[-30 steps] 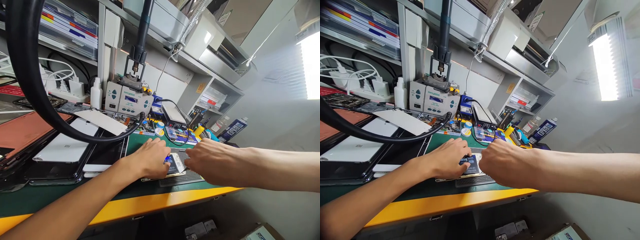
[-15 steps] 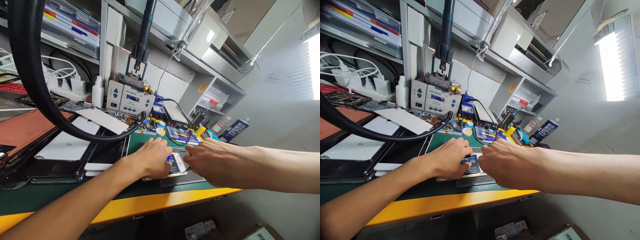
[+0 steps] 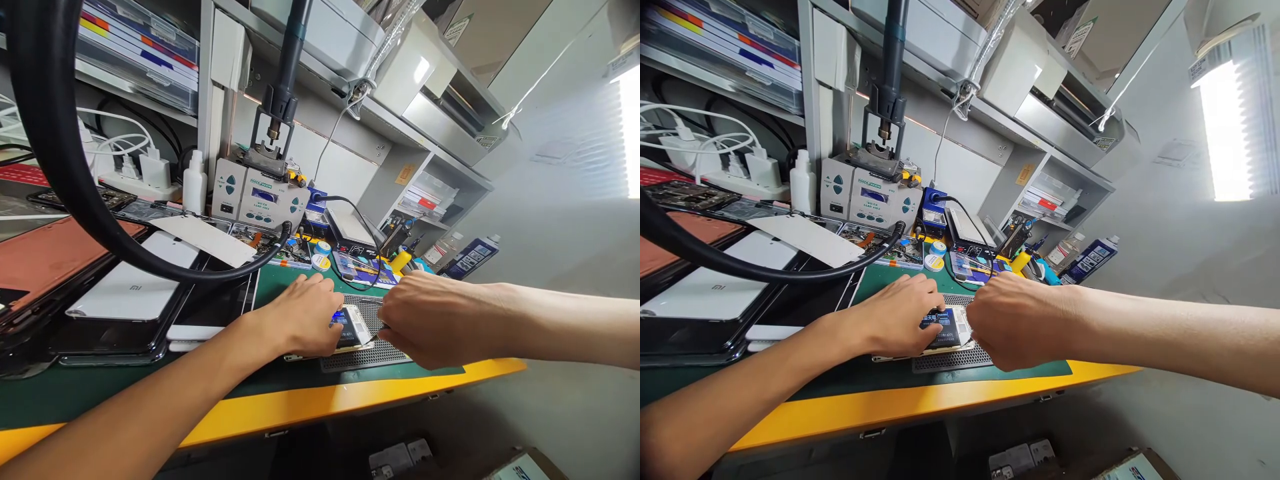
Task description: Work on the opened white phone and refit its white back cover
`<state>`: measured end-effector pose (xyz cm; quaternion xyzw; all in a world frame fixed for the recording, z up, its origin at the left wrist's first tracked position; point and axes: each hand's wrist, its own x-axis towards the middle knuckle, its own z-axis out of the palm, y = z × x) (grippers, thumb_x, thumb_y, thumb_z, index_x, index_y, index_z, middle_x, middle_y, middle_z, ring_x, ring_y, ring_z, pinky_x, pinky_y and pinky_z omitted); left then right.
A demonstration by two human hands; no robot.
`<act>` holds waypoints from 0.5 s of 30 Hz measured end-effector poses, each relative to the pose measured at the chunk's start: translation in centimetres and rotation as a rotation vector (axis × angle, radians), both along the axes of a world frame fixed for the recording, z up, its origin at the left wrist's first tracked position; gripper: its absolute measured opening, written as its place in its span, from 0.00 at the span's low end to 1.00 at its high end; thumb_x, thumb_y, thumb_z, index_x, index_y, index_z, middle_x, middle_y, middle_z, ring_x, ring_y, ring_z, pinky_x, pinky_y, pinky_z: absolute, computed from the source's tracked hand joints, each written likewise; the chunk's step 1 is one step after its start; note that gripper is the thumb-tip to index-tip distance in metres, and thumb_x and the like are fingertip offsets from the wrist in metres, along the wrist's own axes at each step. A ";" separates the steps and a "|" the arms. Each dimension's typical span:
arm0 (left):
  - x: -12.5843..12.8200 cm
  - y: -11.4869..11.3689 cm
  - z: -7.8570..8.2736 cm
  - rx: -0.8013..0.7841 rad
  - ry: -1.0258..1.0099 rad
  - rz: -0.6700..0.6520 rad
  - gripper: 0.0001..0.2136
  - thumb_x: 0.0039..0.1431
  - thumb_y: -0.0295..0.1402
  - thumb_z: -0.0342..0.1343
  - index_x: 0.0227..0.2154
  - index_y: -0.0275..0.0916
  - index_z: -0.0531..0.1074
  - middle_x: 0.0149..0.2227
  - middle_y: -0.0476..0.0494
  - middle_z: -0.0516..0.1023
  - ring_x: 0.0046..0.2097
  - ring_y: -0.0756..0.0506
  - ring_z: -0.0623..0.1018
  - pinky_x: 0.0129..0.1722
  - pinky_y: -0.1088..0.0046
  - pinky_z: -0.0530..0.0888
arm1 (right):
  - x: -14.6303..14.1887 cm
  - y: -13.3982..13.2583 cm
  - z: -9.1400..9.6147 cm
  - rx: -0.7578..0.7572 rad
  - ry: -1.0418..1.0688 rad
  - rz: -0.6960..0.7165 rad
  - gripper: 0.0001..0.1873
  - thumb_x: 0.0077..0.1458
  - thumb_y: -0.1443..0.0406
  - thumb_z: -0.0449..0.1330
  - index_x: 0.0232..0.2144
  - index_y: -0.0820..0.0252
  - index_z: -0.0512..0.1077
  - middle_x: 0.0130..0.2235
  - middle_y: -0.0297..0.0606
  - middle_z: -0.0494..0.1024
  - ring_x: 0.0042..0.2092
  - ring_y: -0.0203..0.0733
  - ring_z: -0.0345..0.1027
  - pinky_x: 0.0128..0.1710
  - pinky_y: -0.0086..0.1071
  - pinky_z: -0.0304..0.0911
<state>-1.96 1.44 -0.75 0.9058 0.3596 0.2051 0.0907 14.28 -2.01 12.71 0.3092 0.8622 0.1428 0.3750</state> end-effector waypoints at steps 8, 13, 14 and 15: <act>0.1 0.0 0.0 0.008 -0.002 0.001 0.13 0.57 0.41 0.52 0.38 0.41 0.76 0.40 0.38 0.75 0.44 0.35 0.74 0.44 0.53 0.72 | 0.9 0.7 0.1 -0.029 0.024 0.039 0.07 0.54 0.70 0.57 0.27 0.57 0.75 0.25 0.36 0.77 0.20 0.36 0.59 0.21 0.32 0.39; 0.0 0.0 0.1 0.004 0.003 -0.007 0.12 0.57 0.41 0.52 0.36 0.40 0.75 0.39 0.38 0.74 0.44 0.35 0.73 0.43 0.54 0.72 | 0.7 0.5 0.1 -0.031 0.032 -0.063 0.11 0.56 0.67 0.57 0.23 0.61 0.73 0.23 0.40 0.75 0.18 0.35 0.57 0.22 0.33 0.41; 0.0 0.0 0.1 0.003 0.005 -0.007 0.12 0.57 0.41 0.52 0.36 0.40 0.75 0.39 0.38 0.74 0.44 0.35 0.73 0.43 0.54 0.72 | 0.6 0.4 0.0 -0.035 0.034 -0.073 0.08 0.55 0.67 0.57 0.25 0.61 0.74 0.23 0.39 0.75 0.18 0.35 0.56 0.22 0.33 0.40; -0.1 0.1 0.2 0.002 0.006 -0.006 0.12 0.57 0.41 0.52 0.36 0.40 0.75 0.39 0.38 0.74 0.44 0.35 0.73 0.43 0.53 0.72 | 0.6 0.3 0.0 -0.039 0.038 -0.077 0.05 0.54 0.68 0.58 0.28 0.61 0.74 0.24 0.38 0.75 0.19 0.35 0.56 0.21 0.33 0.40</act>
